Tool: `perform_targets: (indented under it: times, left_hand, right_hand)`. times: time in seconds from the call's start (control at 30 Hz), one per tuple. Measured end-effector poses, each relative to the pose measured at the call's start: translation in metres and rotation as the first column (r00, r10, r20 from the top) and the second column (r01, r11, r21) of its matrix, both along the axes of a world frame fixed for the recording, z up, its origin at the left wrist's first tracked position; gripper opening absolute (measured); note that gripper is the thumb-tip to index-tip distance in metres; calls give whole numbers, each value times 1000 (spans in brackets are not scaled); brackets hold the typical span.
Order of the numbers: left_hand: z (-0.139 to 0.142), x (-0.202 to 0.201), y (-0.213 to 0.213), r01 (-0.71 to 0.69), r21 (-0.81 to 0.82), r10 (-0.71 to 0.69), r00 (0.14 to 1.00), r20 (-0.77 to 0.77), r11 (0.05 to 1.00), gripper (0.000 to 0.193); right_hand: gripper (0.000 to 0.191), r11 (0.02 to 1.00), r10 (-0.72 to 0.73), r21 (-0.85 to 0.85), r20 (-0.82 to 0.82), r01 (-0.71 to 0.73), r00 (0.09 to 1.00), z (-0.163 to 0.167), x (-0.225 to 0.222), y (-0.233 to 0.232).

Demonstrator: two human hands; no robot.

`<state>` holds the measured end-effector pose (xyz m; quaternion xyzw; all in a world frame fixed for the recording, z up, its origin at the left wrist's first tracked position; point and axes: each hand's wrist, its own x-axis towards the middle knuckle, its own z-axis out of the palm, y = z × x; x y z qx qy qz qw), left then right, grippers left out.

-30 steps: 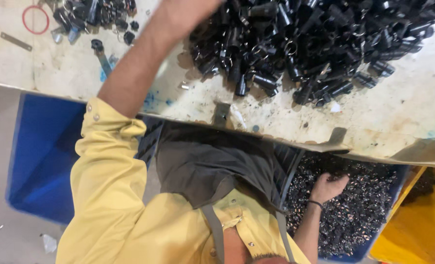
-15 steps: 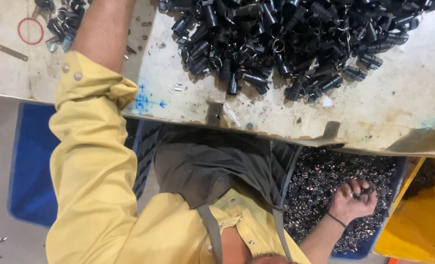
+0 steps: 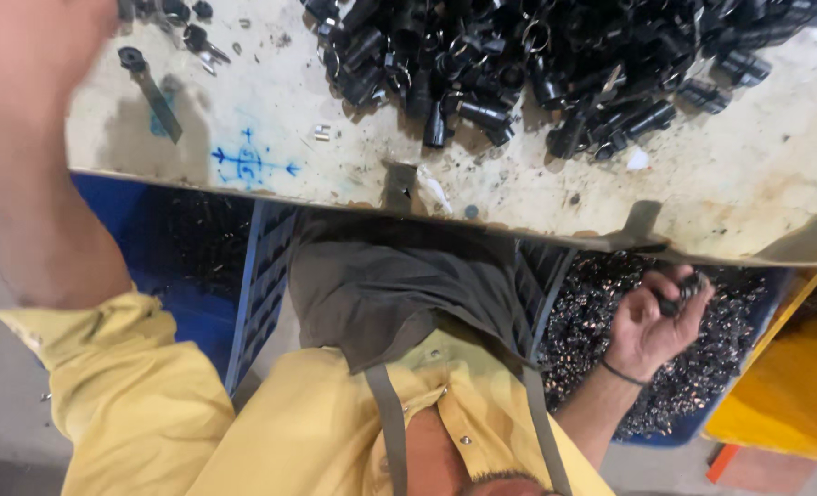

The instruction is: The person picks black cylindrical plastic components one at a time from a large pile on the workbench, turns each over in their hands, occasionally wipes a component with a cloth, and drops the parts into a blue bin below the bench. The person repeats this pick-check-place cycle throughout the episode.

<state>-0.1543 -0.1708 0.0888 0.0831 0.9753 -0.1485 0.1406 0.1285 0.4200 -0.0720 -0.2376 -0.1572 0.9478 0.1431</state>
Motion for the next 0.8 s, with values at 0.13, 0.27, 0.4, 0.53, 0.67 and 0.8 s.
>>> perform_targets:
  times: [0.13,0.27,0.4,0.53,0.67,0.8]
  left_hand:
    - [-28,38,45,197,272,-95,934,-345,942,32]
    - [-90,51,120,403,545,-212,901,-379,735,56]
    - [-107,45,132,477,521,-213,848,-486,708,55]
    - [-86,45,117,398,866,76,896,-438,302,38]
    - [-80,82,132,41,902,125,992,14,-430,22]
    - [-92,128,169,-172,778,-190,979,68,-605,32]
  right_hand:
    - [20,995,80,-53,-42,-82,996,3,-22,-19]
    - [17,972,227,-16,-187,-234,956,10,-35,-54]
    - [17,953,266,-85,-219,-290,939,14,-41,-97]
    - [12,914,404,15,-156,-406,901,21,-50,-139]
    - [21,824,449,358,62,-440,891,35,-64,-174]
    - [25,526,422,808,23,-266,906,60,-73,-189]
